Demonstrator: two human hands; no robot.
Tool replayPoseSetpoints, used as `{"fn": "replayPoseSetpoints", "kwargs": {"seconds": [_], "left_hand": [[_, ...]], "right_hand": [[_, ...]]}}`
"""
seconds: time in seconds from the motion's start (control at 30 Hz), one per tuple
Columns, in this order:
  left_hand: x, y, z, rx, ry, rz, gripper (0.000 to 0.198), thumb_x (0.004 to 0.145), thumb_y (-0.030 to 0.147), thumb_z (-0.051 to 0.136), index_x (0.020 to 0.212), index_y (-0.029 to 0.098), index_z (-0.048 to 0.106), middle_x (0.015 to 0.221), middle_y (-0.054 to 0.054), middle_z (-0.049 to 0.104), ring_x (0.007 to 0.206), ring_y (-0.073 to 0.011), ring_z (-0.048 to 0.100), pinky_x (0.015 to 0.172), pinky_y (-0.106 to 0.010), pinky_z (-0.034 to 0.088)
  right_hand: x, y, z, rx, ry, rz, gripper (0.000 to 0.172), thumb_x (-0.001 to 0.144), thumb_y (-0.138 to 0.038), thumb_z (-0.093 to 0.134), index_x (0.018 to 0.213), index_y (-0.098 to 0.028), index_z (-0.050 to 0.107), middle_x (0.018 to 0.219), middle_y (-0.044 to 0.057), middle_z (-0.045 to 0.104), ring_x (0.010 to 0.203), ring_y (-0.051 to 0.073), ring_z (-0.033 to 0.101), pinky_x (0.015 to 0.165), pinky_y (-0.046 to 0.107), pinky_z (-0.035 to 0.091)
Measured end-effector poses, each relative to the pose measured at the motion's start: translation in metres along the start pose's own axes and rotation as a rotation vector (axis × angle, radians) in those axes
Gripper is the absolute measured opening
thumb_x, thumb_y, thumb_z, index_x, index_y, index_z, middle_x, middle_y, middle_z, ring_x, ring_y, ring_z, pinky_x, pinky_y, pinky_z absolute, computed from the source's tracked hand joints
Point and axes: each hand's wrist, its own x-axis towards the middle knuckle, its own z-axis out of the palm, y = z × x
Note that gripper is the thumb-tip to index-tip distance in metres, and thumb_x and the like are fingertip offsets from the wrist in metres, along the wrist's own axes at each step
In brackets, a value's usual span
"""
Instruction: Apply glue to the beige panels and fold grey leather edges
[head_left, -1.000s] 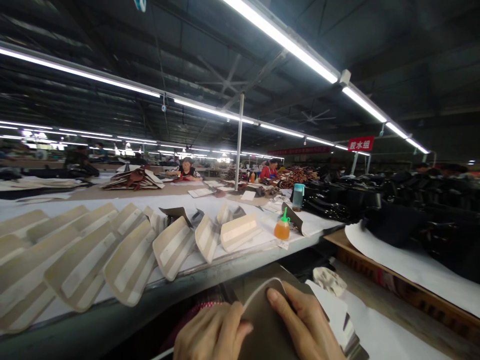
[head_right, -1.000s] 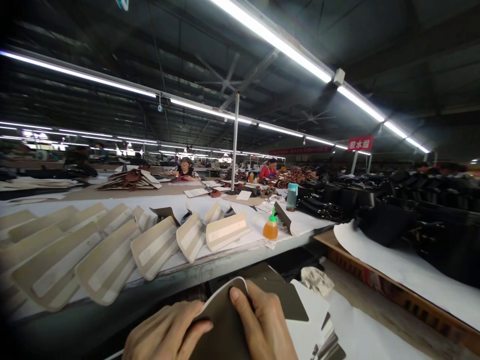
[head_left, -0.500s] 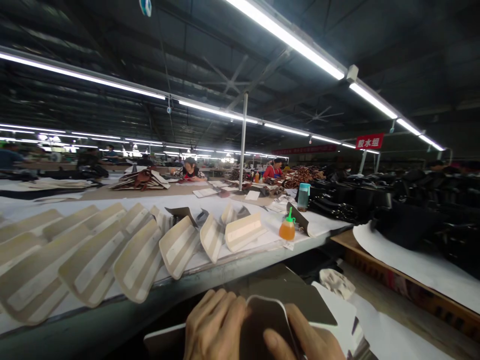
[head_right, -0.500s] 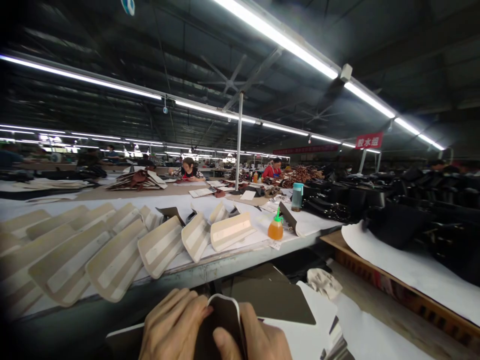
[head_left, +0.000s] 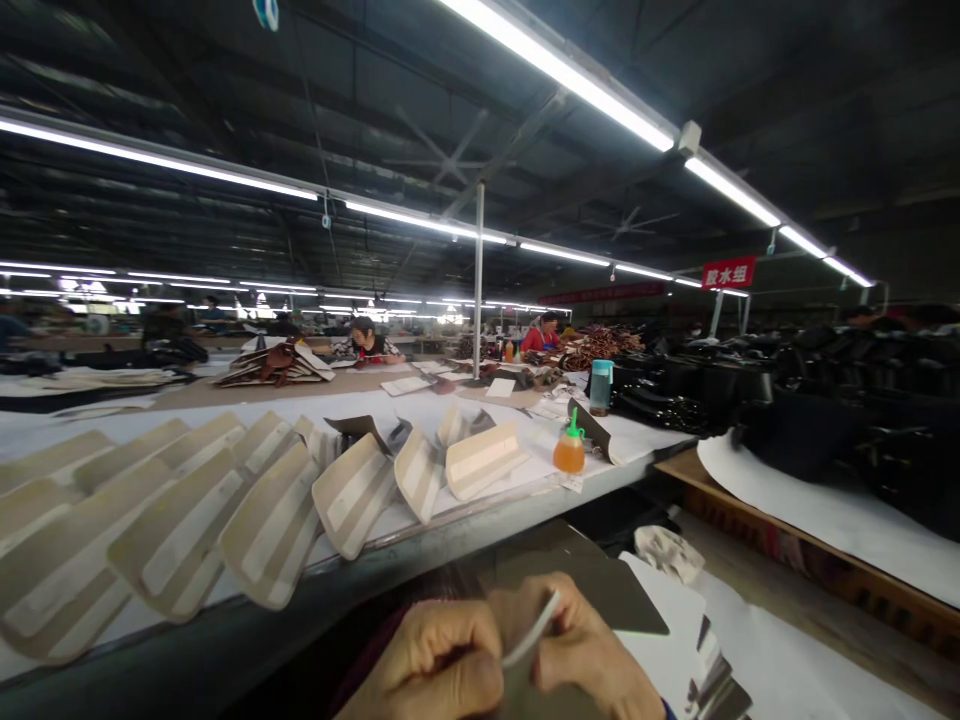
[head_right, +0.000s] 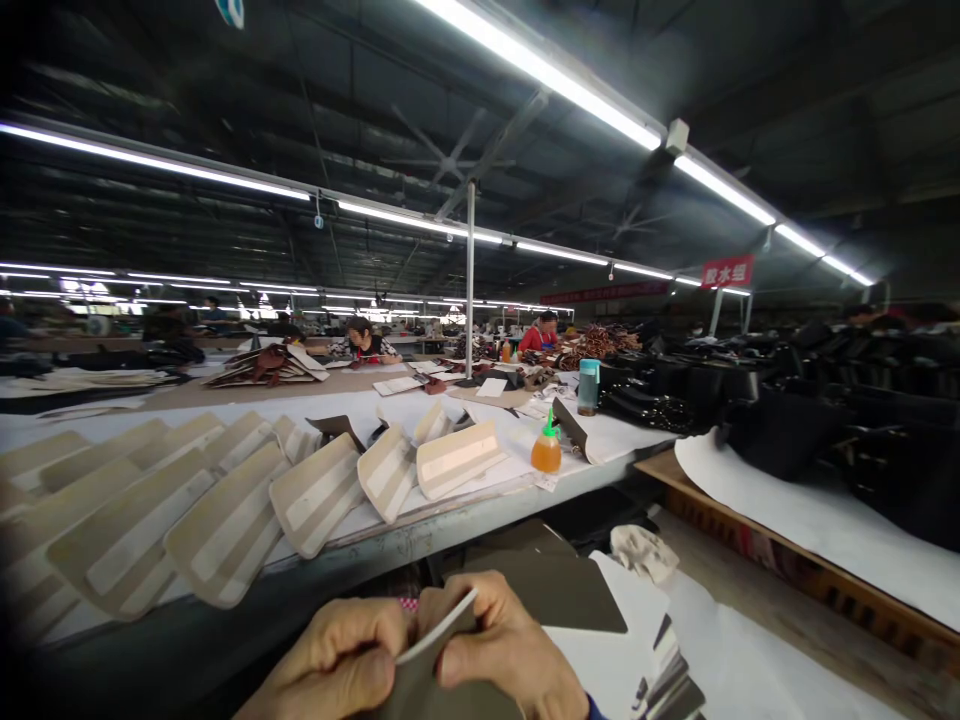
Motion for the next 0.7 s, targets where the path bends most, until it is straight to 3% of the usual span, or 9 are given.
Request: {"fn": "replayPoseSetpoints", "kwargs": {"seconds": [0.1, 0.17, 0.27, 0.33, 0.5, 0.6, 0.67, 0.7], "left_hand": [[0.007, -0.016, -0.006, 0.310, 0.140, 0.073, 0.033, 0.093, 0.038, 0.045, 0.065, 0.021, 0.040, 0.066, 0.003, 0.040, 0.067, -0.0143, 0.041, 0.064, -0.026, 0.030], [0.011, -0.027, -0.006, 0.552, 0.195, 0.192, 0.033, 0.097, 0.032, 0.040, 0.066, 0.021, 0.043, 0.068, 0.002, 0.048, 0.068, -0.0147, 0.050, 0.066, -0.025, 0.034], [0.017, -0.037, 0.000, 0.746, 0.226, 0.282, 0.033, 0.099, 0.026, 0.036, 0.068, 0.020, 0.045, 0.069, -0.001, 0.058, 0.069, -0.0150, 0.059, 0.067, -0.024, 0.040], [0.020, -0.038, 0.002, 0.793, 0.250, 0.270, 0.036, 0.101, 0.025, 0.036, 0.066, 0.020, 0.046, 0.066, 0.000, 0.059, 0.065, -0.0142, 0.059, 0.062, -0.023, 0.041], [0.012, -0.021, -0.021, 0.875, 0.295, 0.329, 0.039, 0.102, 0.026, 0.039, 0.069, 0.019, 0.059, 0.066, -0.001, 0.066, 0.063, -0.0166, 0.065, 0.058, -0.025, 0.043], [-0.004, -0.007, -0.046, 1.063, 0.357, 0.419, 0.003, 0.087, 0.026, 0.071, 0.089, 0.024, 0.071, 0.079, 0.002, 0.074, 0.074, -0.0199, 0.073, 0.064, -0.025, 0.050], [-0.014, -0.001, -0.056, 1.086, 0.395, 0.477, 0.023, 0.077, 0.021, 0.081, 0.096, 0.029, 0.072, 0.085, 0.006, 0.077, 0.077, -0.0174, 0.075, 0.068, -0.022, 0.051], [-0.017, 0.001, -0.058, 1.059, 0.387, 0.477, 0.020, 0.080, 0.019, 0.079, 0.095, 0.030, 0.071, 0.084, 0.008, 0.077, 0.076, -0.0146, 0.074, 0.068, -0.019, 0.050]], "right_hand": [[0.000, -0.004, -0.001, -0.114, 0.120, -0.031, 0.044, 0.064, -0.051, 0.092, 0.088, -0.023, 0.068, 0.076, -0.006, 0.060, 0.064, 0.011, 0.047, 0.060, 0.022, 0.036], [-0.006, -0.013, 0.004, -0.376, 0.170, -0.080, 0.047, 0.067, -0.043, 0.093, 0.104, -0.029, 0.068, 0.093, -0.005, 0.064, 0.083, 0.015, 0.055, 0.075, 0.024, 0.040], [-0.015, -0.022, 0.016, -0.922, 0.175, -0.189, 0.022, 0.091, -0.049, 0.070, 0.096, -0.028, 0.068, 0.092, -0.002, 0.068, 0.089, 0.020, 0.062, 0.082, 0.029, 0.042], [-0.019, -0.023, 0.021, -1.109, 0.198, -0.242, 0.030, 0.102, -0.047, 0.052, 0.086, -0.025, 0.063, 0.083, -0.001, 0.068, 0.079, 0.019, 0.064, 0.074, 0.029, 0.044], [-0.018, -0.024, 0.010, -1.156, 0.318, -0.350, 0.039, 0.105, -0.048, 0.045, 0.077, -0.023, 0.057, 0.070, -0.004, 0.063, 0.063, 0.013, 0.062, 0.059, 0.023, 0.044], [-0.017, -0.028, -0.004, -1.151, 0.366, -0.378, 0.041, 0.106, -0.047, 0.044, 0.075, -0.023, 0.055, 0.066, -0.006, 0.062, 0.058, 0.010, 0.061, 0.054, 0.020, 0.043], [-0.016, -0.030, -0.010, -1.175, 0.367, -0.405, 0.039, 0.107, -0.043, 0.043, 0.076, -0.023, 0.056, 0.067, -0.006, 0.063, 0.058, 0.010, 0.060, 0.054, 0.020, 0.042], [-0.015, -0.030, -0.011, -1.202, 0.356, -0.432, 0.037, 0.107, -0.042, 0.043, 0.079, -0.023, 0.057, 0.069, -0.006, 0.064, 0.059, 0.011, 0.060, 0.056, 0.021, 0.042]]}}
